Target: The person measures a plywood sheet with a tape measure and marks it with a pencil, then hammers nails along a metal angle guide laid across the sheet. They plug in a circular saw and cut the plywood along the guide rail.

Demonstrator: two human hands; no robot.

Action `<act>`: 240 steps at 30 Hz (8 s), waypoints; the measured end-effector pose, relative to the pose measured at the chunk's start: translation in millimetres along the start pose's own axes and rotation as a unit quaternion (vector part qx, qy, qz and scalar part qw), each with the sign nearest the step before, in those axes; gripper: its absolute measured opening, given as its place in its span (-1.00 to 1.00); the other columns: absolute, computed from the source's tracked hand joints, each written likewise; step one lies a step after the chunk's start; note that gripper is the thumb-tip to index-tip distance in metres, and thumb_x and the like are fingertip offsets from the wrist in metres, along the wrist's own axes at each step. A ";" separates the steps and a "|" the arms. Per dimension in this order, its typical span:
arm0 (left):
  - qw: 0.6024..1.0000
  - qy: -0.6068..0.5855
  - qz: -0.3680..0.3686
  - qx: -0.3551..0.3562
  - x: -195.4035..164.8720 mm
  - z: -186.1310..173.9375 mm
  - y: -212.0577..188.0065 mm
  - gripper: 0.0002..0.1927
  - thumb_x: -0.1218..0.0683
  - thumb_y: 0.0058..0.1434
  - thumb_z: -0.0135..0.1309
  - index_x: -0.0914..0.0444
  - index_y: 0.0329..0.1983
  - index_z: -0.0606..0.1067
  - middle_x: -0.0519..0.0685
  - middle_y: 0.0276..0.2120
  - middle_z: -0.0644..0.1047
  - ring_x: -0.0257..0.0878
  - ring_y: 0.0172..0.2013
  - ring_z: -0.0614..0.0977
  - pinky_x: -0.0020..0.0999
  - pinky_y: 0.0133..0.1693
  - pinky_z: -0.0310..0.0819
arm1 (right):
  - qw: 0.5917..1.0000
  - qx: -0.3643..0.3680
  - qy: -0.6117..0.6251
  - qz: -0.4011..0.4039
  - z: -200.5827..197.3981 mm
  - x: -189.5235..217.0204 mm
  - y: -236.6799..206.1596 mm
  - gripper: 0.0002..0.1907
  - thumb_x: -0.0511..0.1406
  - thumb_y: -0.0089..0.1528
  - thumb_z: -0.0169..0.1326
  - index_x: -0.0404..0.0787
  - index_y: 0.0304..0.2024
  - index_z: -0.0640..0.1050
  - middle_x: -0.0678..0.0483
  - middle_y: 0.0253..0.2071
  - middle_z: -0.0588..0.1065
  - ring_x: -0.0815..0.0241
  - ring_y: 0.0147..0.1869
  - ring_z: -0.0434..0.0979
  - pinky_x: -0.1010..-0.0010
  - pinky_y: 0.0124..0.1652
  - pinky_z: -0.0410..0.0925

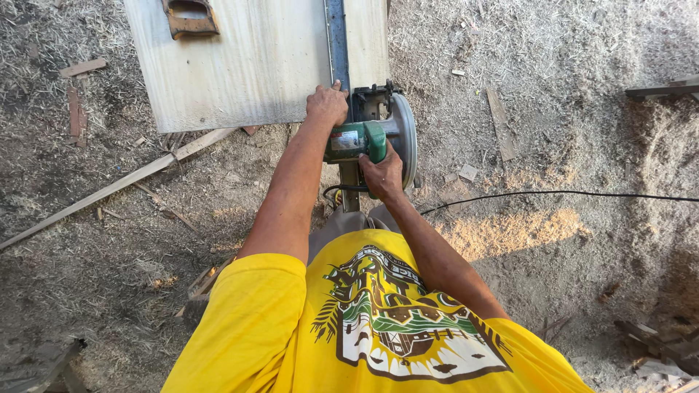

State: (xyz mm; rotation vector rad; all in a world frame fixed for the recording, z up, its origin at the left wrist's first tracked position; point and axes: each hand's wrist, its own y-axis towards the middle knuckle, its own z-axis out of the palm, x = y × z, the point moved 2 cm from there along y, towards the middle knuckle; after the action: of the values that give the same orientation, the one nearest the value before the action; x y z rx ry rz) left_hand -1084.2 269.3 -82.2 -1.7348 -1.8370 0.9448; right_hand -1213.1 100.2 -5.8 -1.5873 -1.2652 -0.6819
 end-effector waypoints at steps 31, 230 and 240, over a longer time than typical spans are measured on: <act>0.999 -0.043 0.011 -0.010 5.3 -11.3 9.4 -0.53 0.04 0.36 -0.15 0.12 0.32 0.45 0.12 0.20 0.51 0.05 0.20 0.52 -0.06 0.18 0.47 | 1.000 0.009 0.010 0.007 0.4 14.7 26.5 -0.55 -0.31 0.14 0.18 -0.26 0.10 0.54 0.04 -0.31 0.61 0.27 -0.27 0.60 0.35 -0.18 0.48; 0.992 -0.105 0.062 -0.011 9.1 -32.7 33.1 -0.61 0.02 0.35 -0.17 0.18 0.02 0.64 0.16 0.08 0.58 0.14 0.11 0.57 -0.01 0.15 0.44 | 0.973 0.122 0.195 0.032 4.0 21.9 67.2 -0.81 -0.41 0.19 0.12 -0.29 -0.20 0.38 0.14 -0.53 0.42 0.35 -0.58 0.44 0.45 -0.57 0.33; 0.985 -0.170 0.011 0.034 8.7 -44.1 22.8 -0.57 -0.04 0.38 -0.21 0.21 0.05 0.61 0.15 0.13 0.54 0.09 0.14 0.56 -0.01 0.19 0.39 | 0.974 0.127 0.183 0.031 1.7 26.1 70.1 -0.79 -0.40 0.21 0.14 -0.27 -0.19 0.36 0.15 -0.52 0.43 0.36 -0.57 0.46 0.45 -0.57 0.36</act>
State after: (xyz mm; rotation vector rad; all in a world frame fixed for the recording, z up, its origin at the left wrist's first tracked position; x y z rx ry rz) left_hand -1037.8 285.2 -70.4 -1.6348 -1.9639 1.3664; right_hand -1139.2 112.2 -7.4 -1.2203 -0.9825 -0.7043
